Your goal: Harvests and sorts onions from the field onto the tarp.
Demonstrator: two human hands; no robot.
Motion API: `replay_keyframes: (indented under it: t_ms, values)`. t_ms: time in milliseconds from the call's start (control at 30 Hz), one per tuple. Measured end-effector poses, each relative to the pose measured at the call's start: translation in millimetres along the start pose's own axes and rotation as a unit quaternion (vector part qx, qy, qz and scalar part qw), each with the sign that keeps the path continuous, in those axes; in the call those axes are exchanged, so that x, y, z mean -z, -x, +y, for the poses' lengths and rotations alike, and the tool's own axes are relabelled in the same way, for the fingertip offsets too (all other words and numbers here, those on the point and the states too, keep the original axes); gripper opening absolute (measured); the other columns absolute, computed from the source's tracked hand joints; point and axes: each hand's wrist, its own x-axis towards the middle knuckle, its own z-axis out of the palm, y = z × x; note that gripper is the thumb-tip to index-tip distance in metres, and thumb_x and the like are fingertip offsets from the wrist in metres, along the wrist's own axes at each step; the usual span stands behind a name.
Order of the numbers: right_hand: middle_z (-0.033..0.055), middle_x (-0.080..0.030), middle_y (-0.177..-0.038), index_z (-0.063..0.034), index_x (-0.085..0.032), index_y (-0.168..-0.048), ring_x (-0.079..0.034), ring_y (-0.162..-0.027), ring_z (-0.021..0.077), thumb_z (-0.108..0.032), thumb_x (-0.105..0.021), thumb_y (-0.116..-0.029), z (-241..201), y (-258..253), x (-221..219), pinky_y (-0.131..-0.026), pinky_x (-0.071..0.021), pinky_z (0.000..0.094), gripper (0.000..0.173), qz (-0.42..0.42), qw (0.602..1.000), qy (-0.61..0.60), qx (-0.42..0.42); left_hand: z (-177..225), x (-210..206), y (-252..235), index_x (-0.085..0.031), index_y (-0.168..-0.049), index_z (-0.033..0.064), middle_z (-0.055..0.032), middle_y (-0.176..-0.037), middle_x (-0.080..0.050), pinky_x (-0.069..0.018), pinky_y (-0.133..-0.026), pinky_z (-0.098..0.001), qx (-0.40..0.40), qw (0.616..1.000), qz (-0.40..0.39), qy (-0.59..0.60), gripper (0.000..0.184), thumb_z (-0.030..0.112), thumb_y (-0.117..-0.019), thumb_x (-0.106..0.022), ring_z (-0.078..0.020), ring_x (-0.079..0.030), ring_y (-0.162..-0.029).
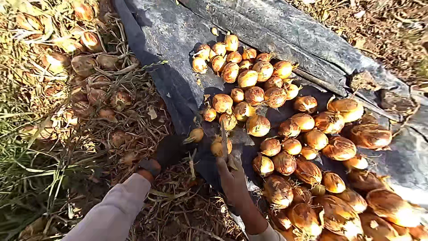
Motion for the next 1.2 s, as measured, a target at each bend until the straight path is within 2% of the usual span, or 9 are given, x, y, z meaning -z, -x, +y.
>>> replay_keyframes:
  t_ms: [233,367,433,533,633,833,1000,1100,1200]
  values:
    - [-0.0012,-0.052,-0.069,-0.0061,-0.054,-0.135,-0.051,-0.053,0.0113,-0.067,-0.041,-0.1005,-4,-5,-21,-0.051,-0.0504,0.0325,0.071,-0.198,0.979,-0.057,-0.008,10,30,120,-0.074,-0.090,0.0203,0.0116,-0.081,-0.069,-0.0575,-0.070,-0.0220,-0.061,0.943,-0.067,0.322,0.018,0.039,-0.0897,-0.075,0.0016,-0.065,-0.074]
    - [-0.0074,-0.047,-0.063,-0.0113,-0.059,-0.103,-0.046,-0.051,0.0032,-0.077,-0.041,-0.0948,-16,2,-33,-0.048,-0.0452,0.0242,0.069,-0.294,0.940,-0.153,0.082,-2,42,142,-0.067,-0.089,0.0277,0.0148,-0.075,-0.066,-0.0548,-0.061,-0.0174,-0.003,0.860,-0.163,0.483,0.028,0.055,-0.0873,-0.073,0.0030,-0.061,-0.064]
    - [-0.0096,-0.046,-0.063,-0.0148,-0.060,-0.095,-0.044,-0.051,0.0003,-0.068,-0.045,-0.0996,-20,3,-39,-0.048,-0.0425,0.0213,0.056,-0.312,0.930,-0.175,0.084,-7,44,142,-0.063,-0.088,0.0250,0.0142,-0.072,-0.063,-0.0531,-0.058,-0.0169,0.012,0.886,-0.145,0.441,0.036,0.061,-0.0904,-0.065,0.0027,-0.059,-0.061]
    - [-0.0078,-0.043,-0.062,-0.0126,-0.062,-0.095,-0.041,-0.051,0.0030,-0.054,-0.047,-0.1047,-13,4,-42,-0.048,-0.0392,0.0239,0.046,-0.321,0.933,-0.149,0.066,-18,45,135,-0.070,-0.083,0.0208,0.0129,-0.068,-0.064,-0.0528,-0.057,-0.0202,-0.028,0.972,0.030,0.230,0.040,0.060,-0.0907,-0.065,0.0023,-0.060,-0.061]
    - [-0.0057,-0.042,-0.060,-0.0125,-0.062,-0.092,-0.041,-0.049,0.0062,-0.057,-0.045,-0.1043,-2,7,-43,-0.047,-0.0388,0.0261,0.049,-0.255,0.960,-0.112,0.023,-26,49,125,-0.074,-0.084,0.0160,0.0015,-0.074,-0.067,-0.0553,-0.061,-0.0439,-0.103,0.972,0.210,-0.013,0.050,0.059,-0.0981,-0.054,-0.0154,-0.066,-0.068]
    - [-0.0030,-0.071,-0.090,-0.0117,-0.070,-0.112,-0.068,-0.082,0.0050,-0.072,-0.066,-0.0842,-17,-6,-40,-0.075,-0.0592,0.0312,0.067,-0.234,0.972,-0.027,0.008,18,37,116,-0.073,-0.107,0.0154,-0.0070,-0.098,-0.072,-0.0585,-0.072,-0.0535,-0.182,0.975,-0.021,-0.122,0.017,0.025,-0.0934,-0.068,-0.0282,-0.071,-0.087]
    - [-0.0038,-0.048,-0.055,-0.0169,-0.061,-0.075,-0.048,-0.047,0.0098,-0.074,-0.035,-0.0984,-56,-42,-16,-0.045,-0.0428,0.0333,0.067,-0.151,0.977,0.062,0.138,-21,38,51,-0.074,-0.121,0.0124,-0.0141,-0.109,-0.074,-0.0566,-0.082,-0.0609,-0.026,0.983,0.136,-0.118,0.026,0.022,-0.0986,-0.067,-0.0362,-0.072,-0.097]
    - [0.0012,-0.054,-0.064,-0.0163,-0.063,-0.099,-0.054,-0.053,0.0181,-0.080,-0.037,-0.0932,-89,-65,3,-0.047,-0.0475,0.0428,0.068,-0.022,0.971,0.187,0.145,-40,1,27,-0.062,-0.142,0.0264,-0.0089,-0.150,-0.054,-0.0436,-0.110,-0.0620,0.040,0.982,0.104,-0.151,0.052,0.049,-0.0947,-0.064,-0.0355,-0.050,-0.139]
    - [0.0105,-0.065,-0.121,-0.0170,-0.060,-0.136,-0.070,-0.090,0.0298,-0.094,-0.059,-0.0671,-70,-69,5,-0.072,-0.0591,0.0533,0.103,-0.043,0.900,0.428,0.067,-17,-62,74,-0.045,-0.156,0.0314,-0.0114,-0.165,-0.036,-0.0222,-0.115,-0.0760,0.066,0.983,0.056,-0.163,0.074,0.063,-0.0905,-0.059,-0.0441,-0.027,-0.153]
